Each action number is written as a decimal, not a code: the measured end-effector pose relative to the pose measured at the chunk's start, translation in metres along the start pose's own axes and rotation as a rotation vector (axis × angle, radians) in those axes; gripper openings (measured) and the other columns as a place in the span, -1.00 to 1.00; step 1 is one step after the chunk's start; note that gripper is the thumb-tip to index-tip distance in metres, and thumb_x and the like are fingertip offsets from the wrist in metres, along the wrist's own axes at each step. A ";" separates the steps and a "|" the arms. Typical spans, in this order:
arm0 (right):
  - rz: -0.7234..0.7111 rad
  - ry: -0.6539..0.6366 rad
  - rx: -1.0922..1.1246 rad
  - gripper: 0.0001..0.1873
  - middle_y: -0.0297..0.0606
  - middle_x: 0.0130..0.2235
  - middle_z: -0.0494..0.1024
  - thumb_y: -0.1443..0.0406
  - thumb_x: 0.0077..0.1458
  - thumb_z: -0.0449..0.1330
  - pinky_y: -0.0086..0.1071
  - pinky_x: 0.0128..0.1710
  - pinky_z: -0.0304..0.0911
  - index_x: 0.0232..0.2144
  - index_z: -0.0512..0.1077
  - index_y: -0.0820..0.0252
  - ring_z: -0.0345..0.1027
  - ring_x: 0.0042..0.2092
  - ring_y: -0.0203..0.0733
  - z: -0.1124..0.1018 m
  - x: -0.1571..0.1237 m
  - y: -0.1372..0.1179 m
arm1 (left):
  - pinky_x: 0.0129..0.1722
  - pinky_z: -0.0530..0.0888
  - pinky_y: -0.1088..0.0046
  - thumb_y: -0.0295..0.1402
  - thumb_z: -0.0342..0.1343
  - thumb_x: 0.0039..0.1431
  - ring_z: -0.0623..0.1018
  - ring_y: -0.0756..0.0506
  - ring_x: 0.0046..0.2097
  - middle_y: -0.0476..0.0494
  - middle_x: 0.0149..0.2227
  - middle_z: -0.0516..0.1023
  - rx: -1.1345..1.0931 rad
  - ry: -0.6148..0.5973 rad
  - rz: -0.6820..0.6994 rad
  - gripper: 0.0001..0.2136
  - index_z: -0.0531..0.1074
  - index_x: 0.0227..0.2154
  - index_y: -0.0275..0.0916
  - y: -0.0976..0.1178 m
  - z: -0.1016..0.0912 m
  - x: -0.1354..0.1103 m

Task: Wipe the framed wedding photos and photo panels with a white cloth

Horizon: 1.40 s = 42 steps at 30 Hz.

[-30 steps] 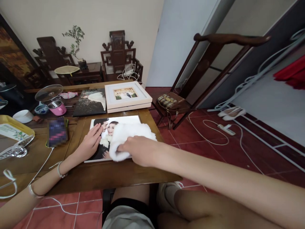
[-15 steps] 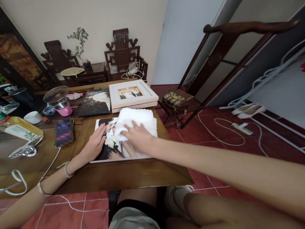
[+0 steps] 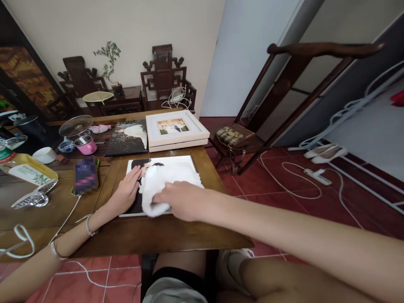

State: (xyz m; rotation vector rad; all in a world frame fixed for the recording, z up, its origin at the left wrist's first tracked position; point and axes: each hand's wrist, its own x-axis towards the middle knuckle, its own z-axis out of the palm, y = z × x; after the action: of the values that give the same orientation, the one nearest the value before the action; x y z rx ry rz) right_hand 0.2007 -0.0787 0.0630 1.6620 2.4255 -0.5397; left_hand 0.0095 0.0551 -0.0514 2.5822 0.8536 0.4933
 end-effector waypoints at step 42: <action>0.059 0.229 -0.153 -0.59 0.07 0.05 0.46 0.41 0.12 0.13 -0.13 -0.09 0.29 0.04 0.44 0.19 0.30 0.11 0.14 -0.001 0.070 0.048 | 0.28 0.17 -0.04 -0.41 -0.25 0.35 0.11 -0.23 0.37 -0.34 0.34 0.13 -0.016 0.047 0.033 -0.53 0.12 0.29 -0.30 -0.007 0.004 0.000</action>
State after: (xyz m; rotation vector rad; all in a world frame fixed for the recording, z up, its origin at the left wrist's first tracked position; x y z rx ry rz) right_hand 0.2190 -0.0026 0.0312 1.8110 2.4873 -0.1574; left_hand 0.0074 0.0597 -0.0580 2.5828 0.8204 0.5706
